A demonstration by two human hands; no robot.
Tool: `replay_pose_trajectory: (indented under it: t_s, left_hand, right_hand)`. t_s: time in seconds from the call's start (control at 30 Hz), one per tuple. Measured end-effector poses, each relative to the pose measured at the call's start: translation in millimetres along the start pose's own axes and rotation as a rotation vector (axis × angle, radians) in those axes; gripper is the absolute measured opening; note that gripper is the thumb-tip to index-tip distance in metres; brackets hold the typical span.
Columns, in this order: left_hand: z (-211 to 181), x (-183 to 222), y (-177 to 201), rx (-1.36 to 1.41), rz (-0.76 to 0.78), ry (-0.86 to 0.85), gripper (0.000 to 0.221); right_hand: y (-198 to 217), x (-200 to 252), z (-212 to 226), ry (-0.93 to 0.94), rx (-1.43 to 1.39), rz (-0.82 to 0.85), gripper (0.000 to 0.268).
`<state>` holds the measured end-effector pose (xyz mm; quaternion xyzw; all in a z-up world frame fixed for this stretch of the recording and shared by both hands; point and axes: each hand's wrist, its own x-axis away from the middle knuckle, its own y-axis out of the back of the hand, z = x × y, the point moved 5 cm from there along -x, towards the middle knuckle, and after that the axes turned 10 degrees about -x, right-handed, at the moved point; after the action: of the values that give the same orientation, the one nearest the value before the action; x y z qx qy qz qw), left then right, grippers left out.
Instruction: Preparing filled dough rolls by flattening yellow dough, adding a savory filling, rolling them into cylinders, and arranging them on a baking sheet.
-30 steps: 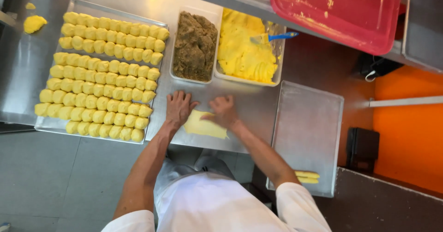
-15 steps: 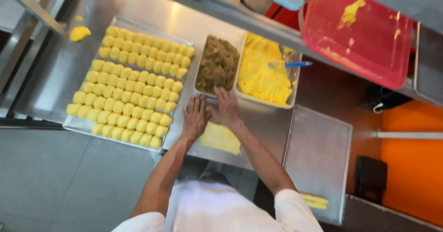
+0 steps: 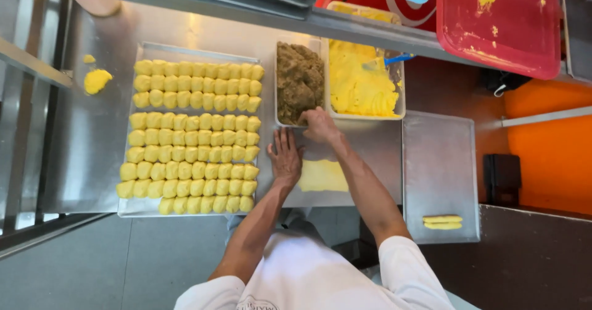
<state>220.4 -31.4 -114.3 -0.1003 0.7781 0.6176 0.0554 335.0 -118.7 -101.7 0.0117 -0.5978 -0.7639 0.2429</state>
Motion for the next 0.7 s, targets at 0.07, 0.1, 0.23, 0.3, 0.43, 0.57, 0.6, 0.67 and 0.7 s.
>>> replay_pose_trajectory:
  t_s: [0.07, 0.1, 0.23, 0.3, 0.43, 0.57, 0.6, 0.67, 0.7]
  left_hand:
    - [1, -4, 2, 0.005, -0.021, 0.009, 0.065]
    - [2, -10, 3, 0.009, -0.033, 0.013, 0.065]
    - [1, 10, -1, 0.061, 0.057, 0.014, 0.063]
    - [1, -5, -4, 0.089, 0.021, 0.04, 0.063]
    - [1, 3, -3, 0.067, -0.034, 0.048, 0.064]
    - [1, 0, 5, 0.079, -0.071, 0.039, 0.059]
    - [1, -3, 7, 0.081, -0.079, 0.024, 0.059]
    - [2, 3, 11, 0.082, -0.09, 0.024, 0.05]
    - [4, -5, 6, 0.087, -0.071, 0.006, 0.05]
  right_hand:
    - [28, 0, 3, -0.048, -0.256, 0.06, 0.038]
    - [38, -1, 4, -0.041, -0.246, 0.054, 0.038]
    - [22, 19, 6, -0.072, -0.126, 0.19, 0.052]
    - [27, 8, 5, -0.04, -0.027, 0.163, 0.051]
    - [32, 20, 9, -0.073, -0.012, 0.173, 0.042]
    - [56, 26, 5, -0.12, -0.216, 0.209, 0.043]
    - [71, 41, 14, -0.127, -0.22, 0.194, 0.043]
    - [96, 79, 35, -0.058, -0.382, 0.096, 0.051]
    - [85, 88, 33, -0.082, -0.394, 0.097, 0.051]
